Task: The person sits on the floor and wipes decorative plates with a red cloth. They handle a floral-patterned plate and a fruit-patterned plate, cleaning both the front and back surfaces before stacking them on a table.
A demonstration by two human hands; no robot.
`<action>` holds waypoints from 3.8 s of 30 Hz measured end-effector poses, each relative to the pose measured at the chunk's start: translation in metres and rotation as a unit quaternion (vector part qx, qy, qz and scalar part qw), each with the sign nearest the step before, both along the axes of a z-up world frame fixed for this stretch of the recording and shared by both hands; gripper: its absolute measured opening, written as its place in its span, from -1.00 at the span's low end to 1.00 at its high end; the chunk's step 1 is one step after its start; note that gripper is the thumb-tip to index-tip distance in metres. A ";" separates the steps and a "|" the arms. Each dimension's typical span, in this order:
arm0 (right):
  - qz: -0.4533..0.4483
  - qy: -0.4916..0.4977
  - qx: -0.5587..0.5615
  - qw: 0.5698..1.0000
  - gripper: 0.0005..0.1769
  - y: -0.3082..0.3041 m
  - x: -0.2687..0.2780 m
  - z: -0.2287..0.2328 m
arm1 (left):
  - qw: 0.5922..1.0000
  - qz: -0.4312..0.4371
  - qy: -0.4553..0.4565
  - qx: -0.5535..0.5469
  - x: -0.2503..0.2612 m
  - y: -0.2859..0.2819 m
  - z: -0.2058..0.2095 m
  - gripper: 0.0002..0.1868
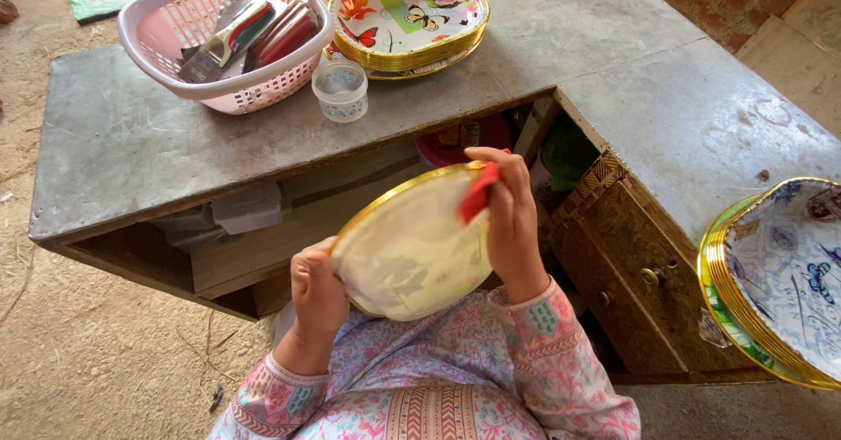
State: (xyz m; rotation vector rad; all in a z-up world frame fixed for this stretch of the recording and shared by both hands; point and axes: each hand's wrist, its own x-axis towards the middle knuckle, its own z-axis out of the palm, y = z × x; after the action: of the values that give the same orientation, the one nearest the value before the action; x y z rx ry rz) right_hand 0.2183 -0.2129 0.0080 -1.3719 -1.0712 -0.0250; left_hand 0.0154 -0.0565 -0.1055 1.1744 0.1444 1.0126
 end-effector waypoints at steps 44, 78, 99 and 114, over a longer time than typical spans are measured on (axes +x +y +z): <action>0.011 0.097 0.067 0.993 -0.56 0.012 0.045 -0.014 | 0.994 0.035 -0.062 -0.077 -0.007 0.013 0.016 -0.64; -0.044 -0.268 -0.059 0.961 -0.44 0.077 -0.062 0.064 | 0.927 -0.019 -0.249 -0.279 0.022 0.028 0.100 -0.38; -0.164 -0.333 -0.124 0.920 -0.30 0.020 -0.077 0.027 | 0.946 -0.055 -0.211 -0.240 -0.028 -0.021 0.067 -0.33; -0.063 -0.486 -0.069 0.869 -0.51 0.034 -0.140 0.013 | 0.971 -0.064 -0.184 -0.136 -0.025 -0.021 0.027 -0.36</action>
State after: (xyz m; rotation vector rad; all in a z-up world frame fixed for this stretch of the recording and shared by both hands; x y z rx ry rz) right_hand 0.0787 -0.1793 0.0211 -1.5817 -1.8282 -0.8285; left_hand -0.0095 -0.0776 -0.0784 0.7222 -0.0846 1.0420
